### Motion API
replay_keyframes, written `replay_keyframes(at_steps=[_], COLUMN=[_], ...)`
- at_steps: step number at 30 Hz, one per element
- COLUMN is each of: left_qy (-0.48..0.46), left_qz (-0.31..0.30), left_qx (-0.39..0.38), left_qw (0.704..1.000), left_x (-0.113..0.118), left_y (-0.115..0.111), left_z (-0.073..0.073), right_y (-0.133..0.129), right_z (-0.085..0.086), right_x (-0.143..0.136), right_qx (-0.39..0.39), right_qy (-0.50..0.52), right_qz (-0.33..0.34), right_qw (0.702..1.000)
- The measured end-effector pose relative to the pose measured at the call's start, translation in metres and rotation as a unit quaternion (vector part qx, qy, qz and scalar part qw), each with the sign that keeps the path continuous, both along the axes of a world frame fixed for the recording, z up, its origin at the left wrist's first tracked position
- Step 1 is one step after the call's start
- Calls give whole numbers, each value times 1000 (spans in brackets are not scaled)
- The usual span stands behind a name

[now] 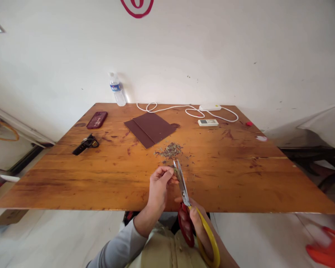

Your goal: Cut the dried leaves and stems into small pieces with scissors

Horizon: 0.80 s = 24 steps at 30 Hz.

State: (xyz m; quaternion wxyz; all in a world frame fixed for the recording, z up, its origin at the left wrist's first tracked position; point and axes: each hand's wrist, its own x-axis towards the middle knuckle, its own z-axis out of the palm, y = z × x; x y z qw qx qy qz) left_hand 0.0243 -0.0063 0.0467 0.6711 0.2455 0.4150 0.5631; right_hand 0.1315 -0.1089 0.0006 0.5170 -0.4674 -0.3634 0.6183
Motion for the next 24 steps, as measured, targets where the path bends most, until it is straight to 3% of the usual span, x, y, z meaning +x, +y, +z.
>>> replay_keyframes(at_steps=[6,12,17,24], left_qy=[13,9,4,10], left_qz=[-3,-5,-11,-15], left_qx=[-5,-10,-5,-4], left_qw=[1000,1000,1000,1000], left_x=[0,0,0,-1], left_y=[0,1,2,3], left_z=[0,0,-1,-2], right_y=[2,3,2,4], right_z=[2,22,24,15], right_x=[-3,-1,2,1], right_qx=[-79,-134,-119,-25], right_qy=[39,27,23,-27], right_qz=[-4,16,30,19], right_qw=[996,991,992,999])
